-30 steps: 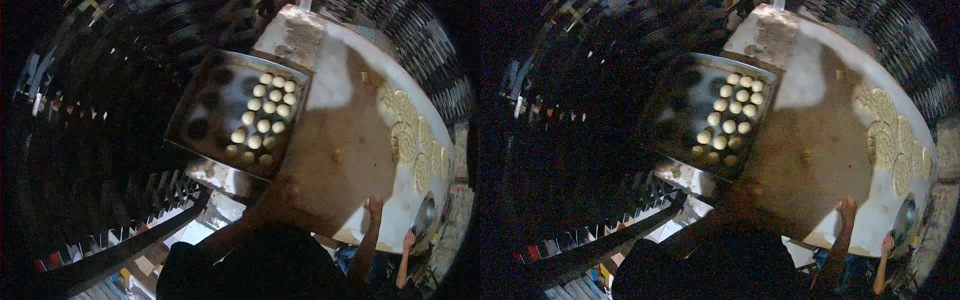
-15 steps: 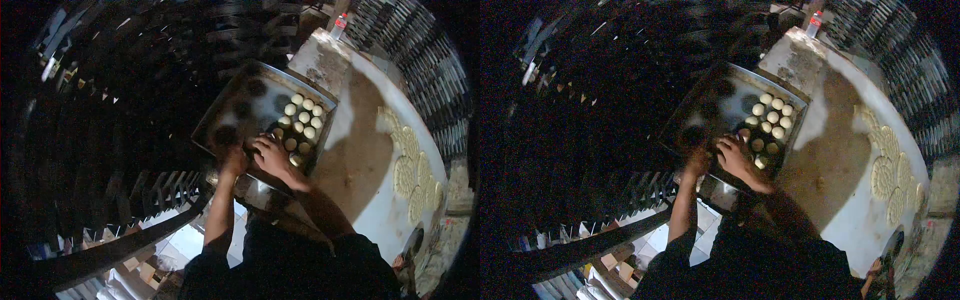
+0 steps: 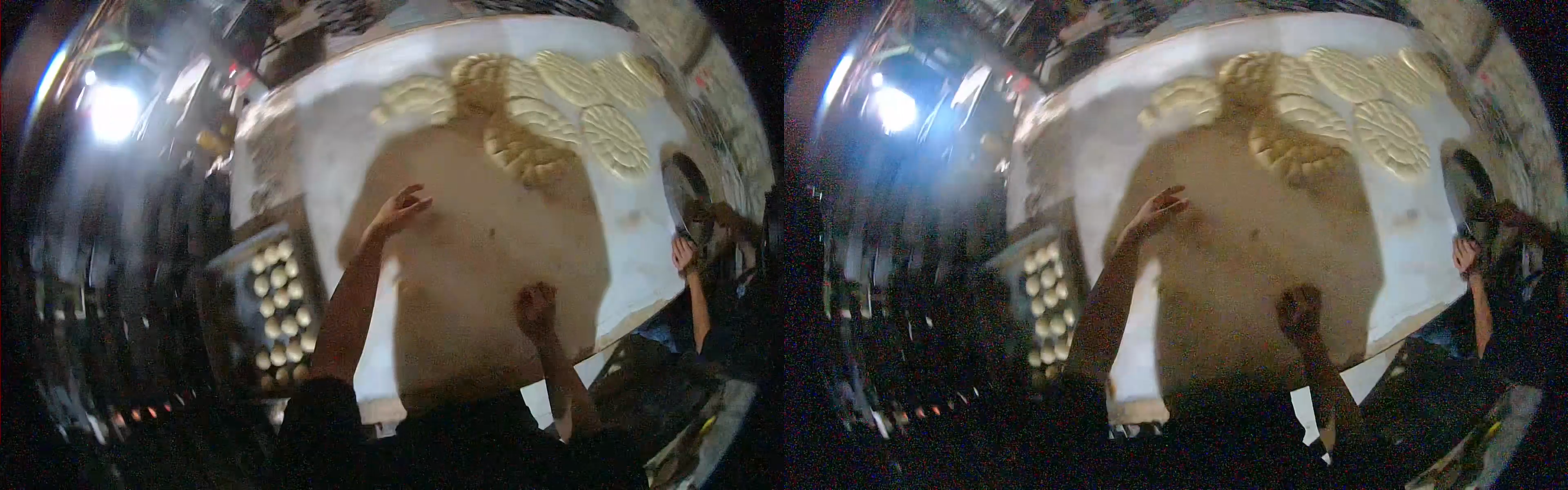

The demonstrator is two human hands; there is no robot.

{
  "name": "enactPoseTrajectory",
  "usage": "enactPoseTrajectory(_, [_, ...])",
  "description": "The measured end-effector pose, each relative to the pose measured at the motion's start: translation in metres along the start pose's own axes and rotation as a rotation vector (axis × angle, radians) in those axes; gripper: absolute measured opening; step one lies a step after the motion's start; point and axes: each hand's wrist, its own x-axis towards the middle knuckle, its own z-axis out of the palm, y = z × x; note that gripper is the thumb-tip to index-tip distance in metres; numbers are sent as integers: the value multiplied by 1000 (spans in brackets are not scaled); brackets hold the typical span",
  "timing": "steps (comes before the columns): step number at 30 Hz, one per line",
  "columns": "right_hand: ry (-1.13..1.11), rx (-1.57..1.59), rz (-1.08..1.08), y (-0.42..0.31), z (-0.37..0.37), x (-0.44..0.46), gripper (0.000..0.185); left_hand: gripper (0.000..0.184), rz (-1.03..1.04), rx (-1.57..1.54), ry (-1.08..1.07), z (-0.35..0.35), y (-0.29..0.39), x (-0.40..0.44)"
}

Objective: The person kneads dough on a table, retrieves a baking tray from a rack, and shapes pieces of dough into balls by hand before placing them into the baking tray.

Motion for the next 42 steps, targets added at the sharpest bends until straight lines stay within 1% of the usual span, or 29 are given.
enactPoseTrajectory(1, [43,48,31,11,-19,-2,22,65,48,298,75,13,-50,61])
enactPoseTrajectory(3, [93,136,138,39,-38,-24,22,59,43,-69,275,25,-54,147])
enactPoseTrajectory(4, [97,154,170,50,-38,-31,20,58,39,-102,359,26,-48,188])
enactPoseTrajectory(6, [92,169,201,55,-44,-34,19,54,-20,7,458,15,-23,250])
enactPoseTrajectory(8, [95,147,218,53,-52,-20,19,51,-109,106,475,7,1,298])
enactPoseTrajectory(10, [133,105,264,50,-48,-8,21,48,-162,136,471,11,17,333])
enactPoseTrajectory(13, [151,162,310,60,-32,-18,21,43,-89,-17,463,20,19,337])
enactPoseTrajectory(15, [171,138,334,52,-41,-2,20,40,25,-247,451,21,4,305])
enactPoseTrajectory(18, [145,109,328,54,-47,8,18,36,215,-635,426,28,-33,222])
enactPoseTrajectory(19, [127,101,322,56,-43,8,18,32,139,-637,465,33,-48,193])
enactPoseTrajectory(20, [378,18,231,58,-32,10,21,30,63,-641,502,38,-63,162])
enactPoseTrajectory(21, [624,-62,138,56,-26,13,25,31,53,-589,623,67,-29,108])
enactPoseTrajectory(23, [206,892,780,43,-52,29,31,42,-132,-686,575,86,-17,22])
enactPoseTrajectory(24, [271,525,478,42,-51,31,33,44,-69,-852,432,96,-13,-22])
enactPoseTrajectory(25, [323,162,173,42,-43,25,36,43,10,-982,369,109,-26,-57])
enactPoseTrajectory(26, [217,249,160,36,-27,16,35,42,81,-1113,295,123,-40,-91])
enactPoseTrajectory(27, [102,335,154,27,-4,0,34,39,159,-1213,309,142,-62,-122])
enactPoseTrajectory(28, [-10,416,151,16,12,-18,33,35,108,-1311,267,165,-68,-154])
enactPoseTrajectory(30, [-25,286,-256,-42,29,-34,24,29,21,-1507,158,197,-66,-202])
enactPoseTrajectory(32, [1,664,15,-103,36,-53,19,26,169,-832,328,207,-79,-236])
enactPoseTrajectory(33, [15,846,166,-130,39,-63,20,25,223,-488,392,210,-77,-252])
enactPoseTrajectory(34, [31,1022,326,-150,41,-74,23,23,197,-397,404,208,-72,-269])
enactPoseTrajectory(35, [7,1106,409,-152,41,-86,26,22,165,-307,413,199,-63,-287])
enactPoseTrajectory(36, [-11,1188,495,-153,41,-98,28,21,147,-369,445,191,-68,-297])
enactPoseTrajectory(37, [-69,1193,498,-137,49,-103,29,20,131,-431,478,185,-77,-307])
enactPoseTrajectory(38, [-126,1204,506,-131,54,-109,29,20,125,-639,536,178,-96,-312])
enactPoseTrajectory(40, [-1,1340,720,-154,21,-108,30,21,63,-892,634,170,-118,-341])
enactPoseTrajectory(41, [73,1400,820,-158,9,-101,30,23,11,-939,666,164,-113,-355])
enactPoseTrajectory(42, [240,1541,868,-145,11,-96,31,26,-39,-986,698,158,-108,-367])
